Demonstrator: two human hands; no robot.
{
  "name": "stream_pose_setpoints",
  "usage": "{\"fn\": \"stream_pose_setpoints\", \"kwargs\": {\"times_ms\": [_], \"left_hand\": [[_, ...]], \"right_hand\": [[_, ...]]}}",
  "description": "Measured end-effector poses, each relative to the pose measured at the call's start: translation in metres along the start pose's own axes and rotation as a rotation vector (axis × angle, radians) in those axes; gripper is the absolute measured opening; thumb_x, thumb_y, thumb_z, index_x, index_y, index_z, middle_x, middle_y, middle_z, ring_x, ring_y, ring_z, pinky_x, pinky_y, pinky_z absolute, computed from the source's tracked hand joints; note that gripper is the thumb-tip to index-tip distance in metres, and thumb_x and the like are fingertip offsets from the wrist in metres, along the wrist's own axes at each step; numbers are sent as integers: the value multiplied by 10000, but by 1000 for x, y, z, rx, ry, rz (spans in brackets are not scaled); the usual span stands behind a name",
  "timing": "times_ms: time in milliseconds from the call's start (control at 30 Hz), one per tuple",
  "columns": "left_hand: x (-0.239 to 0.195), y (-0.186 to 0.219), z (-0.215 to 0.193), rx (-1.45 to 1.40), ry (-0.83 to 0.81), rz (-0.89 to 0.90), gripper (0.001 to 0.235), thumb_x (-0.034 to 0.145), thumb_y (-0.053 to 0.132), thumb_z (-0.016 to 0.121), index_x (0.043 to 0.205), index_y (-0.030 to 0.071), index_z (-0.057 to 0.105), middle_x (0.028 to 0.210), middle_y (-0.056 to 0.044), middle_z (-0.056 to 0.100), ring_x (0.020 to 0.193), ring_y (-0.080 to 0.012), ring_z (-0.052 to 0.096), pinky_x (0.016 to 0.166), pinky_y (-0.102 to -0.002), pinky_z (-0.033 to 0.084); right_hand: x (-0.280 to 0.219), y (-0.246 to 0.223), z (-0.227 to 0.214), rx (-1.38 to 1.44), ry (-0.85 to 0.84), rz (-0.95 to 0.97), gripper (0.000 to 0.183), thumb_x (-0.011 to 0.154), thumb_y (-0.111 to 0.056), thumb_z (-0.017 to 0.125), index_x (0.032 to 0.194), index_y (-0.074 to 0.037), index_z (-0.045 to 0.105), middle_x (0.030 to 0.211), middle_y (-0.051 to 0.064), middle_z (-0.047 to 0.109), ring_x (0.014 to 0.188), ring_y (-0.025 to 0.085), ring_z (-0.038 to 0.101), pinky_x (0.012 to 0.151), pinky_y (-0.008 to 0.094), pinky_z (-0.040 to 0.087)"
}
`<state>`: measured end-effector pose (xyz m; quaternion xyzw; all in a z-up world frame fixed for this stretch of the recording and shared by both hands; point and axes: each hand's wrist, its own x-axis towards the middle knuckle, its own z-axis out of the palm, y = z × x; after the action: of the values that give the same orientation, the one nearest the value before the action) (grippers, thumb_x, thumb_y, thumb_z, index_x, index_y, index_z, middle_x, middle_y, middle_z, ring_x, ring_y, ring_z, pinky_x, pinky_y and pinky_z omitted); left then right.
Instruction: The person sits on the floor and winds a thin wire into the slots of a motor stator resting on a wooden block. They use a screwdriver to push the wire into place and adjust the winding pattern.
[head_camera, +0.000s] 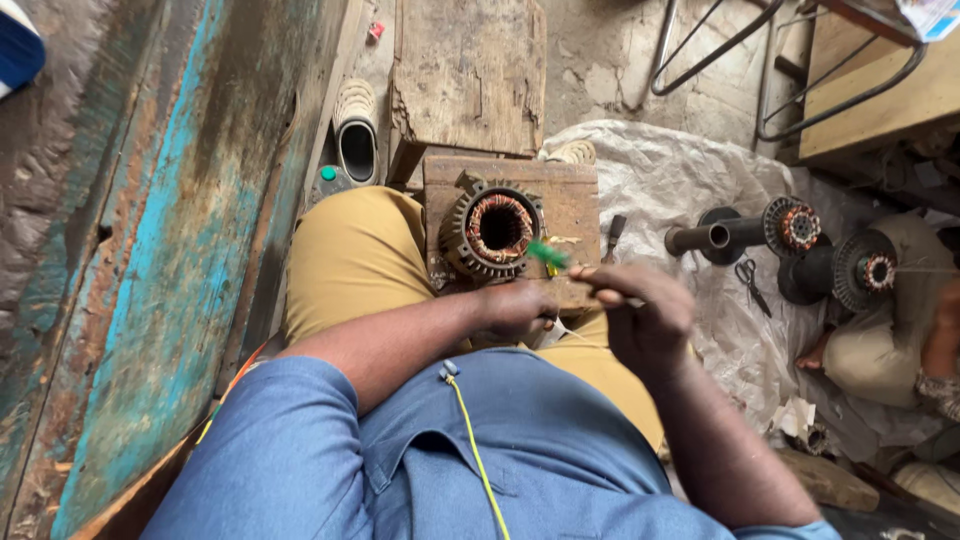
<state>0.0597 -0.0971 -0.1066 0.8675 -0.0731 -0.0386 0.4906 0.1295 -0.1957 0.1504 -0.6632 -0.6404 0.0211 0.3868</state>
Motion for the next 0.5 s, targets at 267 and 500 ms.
{"fn": "stream_pose_setpoints", "kwargs": {"times_ms": [267, 500], "left_hand": [[11, -13, 14, -170, 85, 134, 198, 923, 184, 651, 1084, 97, 726, 1031, -158, 717, 986, -350, 693, 856, -452, 559], [4, -1, -3, -1, -101, -67, 213, 907, 206, 673, 1095, 122, 727, 1067, -143, 737, 996, -338, 703, 885, -439, 555]], "right_hand": [[-7, -3, 19, 10, -24, -111, 293, 1127, -231, 565, 1148, 44, 663, 1189, 270, 699, 1013, 359, 750, 899, 399, 603], [-5, 0, -7, 21, 79, -66, 287, 1064, -236, 556, 1134, 14, 678, 1112, 159, 752, 985, 249, 774, 848, 365, 628]]}}
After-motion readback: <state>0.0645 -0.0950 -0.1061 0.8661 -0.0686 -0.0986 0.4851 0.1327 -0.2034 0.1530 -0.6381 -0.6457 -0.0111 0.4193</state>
